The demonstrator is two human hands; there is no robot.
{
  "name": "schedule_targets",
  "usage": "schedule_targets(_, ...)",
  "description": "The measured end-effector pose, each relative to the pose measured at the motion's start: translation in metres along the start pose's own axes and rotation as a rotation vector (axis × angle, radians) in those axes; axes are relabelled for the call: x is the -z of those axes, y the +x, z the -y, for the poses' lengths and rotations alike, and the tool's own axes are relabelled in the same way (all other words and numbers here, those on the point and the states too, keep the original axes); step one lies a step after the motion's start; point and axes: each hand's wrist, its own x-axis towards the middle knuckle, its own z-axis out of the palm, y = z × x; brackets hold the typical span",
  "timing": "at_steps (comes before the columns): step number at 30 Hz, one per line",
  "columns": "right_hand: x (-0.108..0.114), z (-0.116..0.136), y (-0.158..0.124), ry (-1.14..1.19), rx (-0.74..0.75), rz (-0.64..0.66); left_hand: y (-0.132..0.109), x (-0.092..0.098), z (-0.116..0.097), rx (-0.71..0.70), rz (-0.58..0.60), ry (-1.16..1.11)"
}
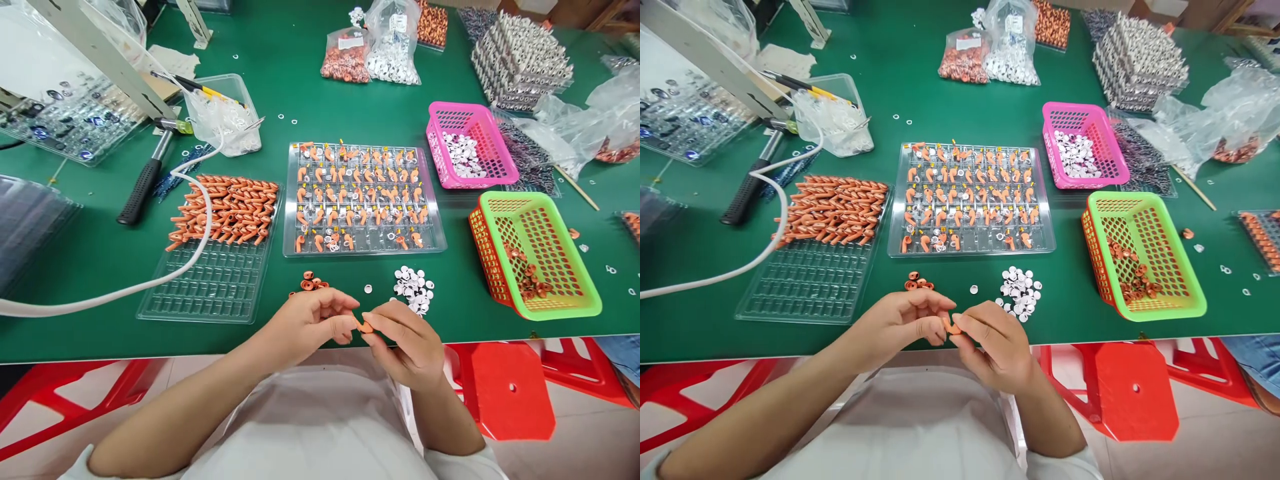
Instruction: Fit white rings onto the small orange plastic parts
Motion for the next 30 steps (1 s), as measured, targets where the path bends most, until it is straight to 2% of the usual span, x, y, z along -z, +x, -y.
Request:
schedule_targets(3, 0.004, -0.002, 0.005, -0.046, 0.095, 0.060, 0.006, 0.005, 0.000, 0.262, 0.162, -0.219)
schedule_targets(8, 0.007, -0.006, 0.008, -0.060, 0.183, 0.132, 0.014, 0.008, 0.002, 0.403, 0.240, -0.444)
schedule_targets(16, 0.012, -0.007, 0.011, 0.002, 0.170, 0.200, 0.017, 0.007, -0.003, 0.425, 0.209, -0.465)
schedule_targets(30, 0.011, -0.013, 0.007, 0.104, 0.042, 0.171, 0.016, 0.003, -0.001, 0.416, 0.166, -0.556)
